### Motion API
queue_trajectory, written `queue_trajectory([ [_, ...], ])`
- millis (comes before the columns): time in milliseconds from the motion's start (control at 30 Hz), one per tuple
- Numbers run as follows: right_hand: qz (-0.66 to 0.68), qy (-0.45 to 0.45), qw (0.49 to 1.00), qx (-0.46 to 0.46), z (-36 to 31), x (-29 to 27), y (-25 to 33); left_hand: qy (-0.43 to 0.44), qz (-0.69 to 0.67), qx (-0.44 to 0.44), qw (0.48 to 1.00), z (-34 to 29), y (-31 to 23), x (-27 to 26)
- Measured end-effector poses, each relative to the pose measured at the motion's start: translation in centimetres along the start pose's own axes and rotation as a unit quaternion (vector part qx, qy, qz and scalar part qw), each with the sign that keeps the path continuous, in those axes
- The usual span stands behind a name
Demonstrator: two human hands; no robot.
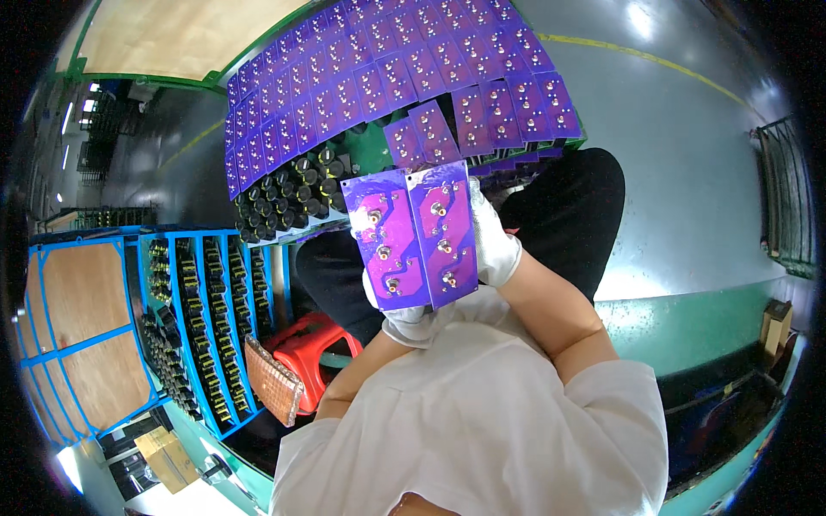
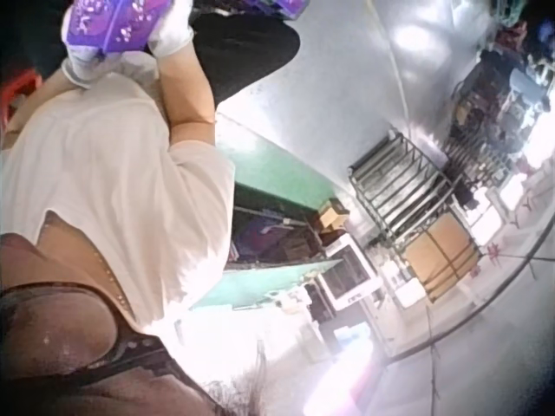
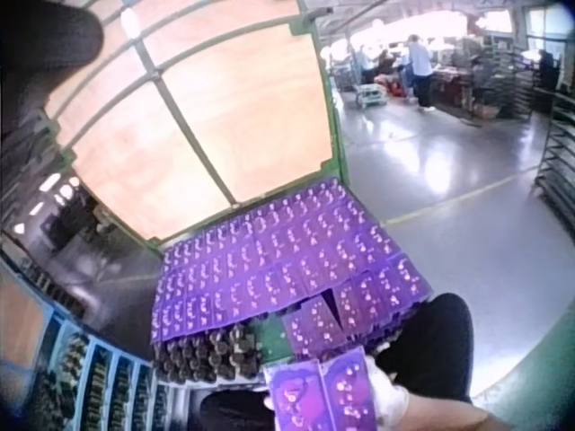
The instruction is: The person sits on a low stool and repeatedly picks up purple trays containing small electronic components. They remove the components from the trays and place them into slots on a blue rack. The person then stacks the empty purple trays on a green surface.
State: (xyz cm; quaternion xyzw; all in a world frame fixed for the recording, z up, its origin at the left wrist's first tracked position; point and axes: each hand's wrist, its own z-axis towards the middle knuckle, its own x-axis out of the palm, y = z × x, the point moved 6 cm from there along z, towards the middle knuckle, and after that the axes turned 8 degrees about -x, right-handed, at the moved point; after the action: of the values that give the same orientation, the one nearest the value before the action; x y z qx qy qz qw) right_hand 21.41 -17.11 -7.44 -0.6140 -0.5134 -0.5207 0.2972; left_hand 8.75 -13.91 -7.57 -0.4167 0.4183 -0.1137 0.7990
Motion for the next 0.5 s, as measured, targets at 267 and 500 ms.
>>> queue_trajectory([
  [267, -0.090, 0.041, 0.995, -0.016, -0.3, 2.4, 0.2, -0.001, -0.057, -0.034, 0.998, 0.2, 0.9, 0.8],
  [500, -0.014, 0.037, 0.999, 0.001, 0.5, 0.4, 0.3, -0.010, -0.266, -0.180, 0.947, -1.8, 4.9, 3.0],
])
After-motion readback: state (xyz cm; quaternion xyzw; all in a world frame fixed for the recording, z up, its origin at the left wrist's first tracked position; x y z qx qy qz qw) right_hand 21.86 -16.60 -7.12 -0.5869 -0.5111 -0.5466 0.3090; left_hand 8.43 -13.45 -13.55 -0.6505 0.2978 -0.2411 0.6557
